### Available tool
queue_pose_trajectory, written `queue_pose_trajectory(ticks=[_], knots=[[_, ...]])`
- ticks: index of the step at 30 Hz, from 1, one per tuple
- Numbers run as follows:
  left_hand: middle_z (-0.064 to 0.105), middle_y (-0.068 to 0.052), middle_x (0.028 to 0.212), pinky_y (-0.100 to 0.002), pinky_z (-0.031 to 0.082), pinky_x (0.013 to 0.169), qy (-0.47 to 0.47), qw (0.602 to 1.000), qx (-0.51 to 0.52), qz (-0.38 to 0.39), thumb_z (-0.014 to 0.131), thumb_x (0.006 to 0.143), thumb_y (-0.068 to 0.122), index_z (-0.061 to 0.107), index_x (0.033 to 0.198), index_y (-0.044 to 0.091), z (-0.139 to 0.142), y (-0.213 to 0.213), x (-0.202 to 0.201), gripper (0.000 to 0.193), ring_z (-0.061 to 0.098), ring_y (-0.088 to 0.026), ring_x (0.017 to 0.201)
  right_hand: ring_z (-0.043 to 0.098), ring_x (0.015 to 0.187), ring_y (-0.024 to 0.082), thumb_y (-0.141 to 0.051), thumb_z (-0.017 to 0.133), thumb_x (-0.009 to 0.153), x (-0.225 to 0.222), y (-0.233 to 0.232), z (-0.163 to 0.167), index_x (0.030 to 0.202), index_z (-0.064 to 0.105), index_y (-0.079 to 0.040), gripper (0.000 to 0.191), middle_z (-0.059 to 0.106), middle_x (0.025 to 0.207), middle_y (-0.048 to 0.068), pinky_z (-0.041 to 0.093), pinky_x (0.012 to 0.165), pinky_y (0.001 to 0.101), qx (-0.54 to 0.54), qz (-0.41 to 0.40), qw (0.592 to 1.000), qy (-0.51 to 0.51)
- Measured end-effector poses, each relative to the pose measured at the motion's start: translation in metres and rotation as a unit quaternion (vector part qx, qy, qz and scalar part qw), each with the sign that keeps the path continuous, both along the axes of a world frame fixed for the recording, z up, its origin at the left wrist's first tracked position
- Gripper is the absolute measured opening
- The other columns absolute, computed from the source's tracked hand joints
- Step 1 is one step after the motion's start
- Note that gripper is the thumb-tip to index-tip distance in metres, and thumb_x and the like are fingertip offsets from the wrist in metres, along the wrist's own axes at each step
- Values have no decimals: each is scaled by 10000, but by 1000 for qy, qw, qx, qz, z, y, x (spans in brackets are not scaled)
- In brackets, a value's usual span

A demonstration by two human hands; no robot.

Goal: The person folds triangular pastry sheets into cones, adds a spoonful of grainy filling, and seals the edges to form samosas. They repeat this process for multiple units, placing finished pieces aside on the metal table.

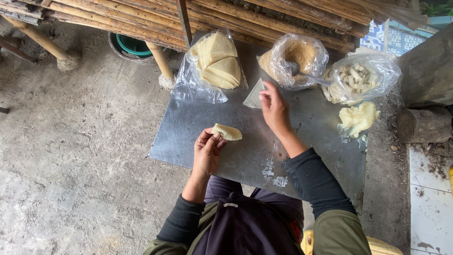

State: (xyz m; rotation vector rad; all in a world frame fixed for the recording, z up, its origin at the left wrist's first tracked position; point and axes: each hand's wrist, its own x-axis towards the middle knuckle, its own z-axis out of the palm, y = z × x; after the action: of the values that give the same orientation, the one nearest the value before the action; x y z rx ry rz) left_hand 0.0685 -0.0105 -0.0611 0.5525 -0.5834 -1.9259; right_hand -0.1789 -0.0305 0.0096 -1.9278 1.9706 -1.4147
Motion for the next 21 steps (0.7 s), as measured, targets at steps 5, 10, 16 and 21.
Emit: queue_pose_trajectory(ticks=[5, 10, 16, 21], knots=[[698, -65, 1049, -340, 607, 937, 5, 1000, -7, 1, 616, 1023, 35, 639, 1112, 29, -1, 0, -4, 93, 713, -149, 966, 726, 939, 173, -95, 688, 1035, 0, 11, 11, 1369, 530, -62, 371, 739, 1070, 103, 607, 800, 302, -17, 96, 986, -138], [699, -59, 1056, -309, 597, 903, 9, 1000, -8, 5, 621, 1014, 30, 643, 1119, 31, -2, 0, -5, 107, 698, -138, 973, 720, 958, 156, -145, 777, 943, 40, 34, 21, 1365, 542, -69, 489, 728, 1058, 78, 629, 852, 307, 38, 298, 951, -71], [701, -58, 1052, -254, 579, 833, -10, 1000, -21, 11, 634, 1013, 34, 646, 1115, 22, 2, 1, -6, 103, 681, -112, 946, 709, 964, 189, -164, 831, 858, 69, 48, 28, 1322, 589, -91, 529, 715, 1019, 59, 593, 842, 328, 29, 251, 967, 30], [693, -40, 1016, -234, 555, 782, -19, 999, -19, 16, 640, 1020, 18, 643, 1070, 27, 0, 0, -6, 51, 658, -89, 886, 724, 979, 190, -148, 805, 896, 55, 46, 19, 1359, 543, -77, 537, 714, 1061, 69, 608, 851, 325, 58, 322, 945, -27]])
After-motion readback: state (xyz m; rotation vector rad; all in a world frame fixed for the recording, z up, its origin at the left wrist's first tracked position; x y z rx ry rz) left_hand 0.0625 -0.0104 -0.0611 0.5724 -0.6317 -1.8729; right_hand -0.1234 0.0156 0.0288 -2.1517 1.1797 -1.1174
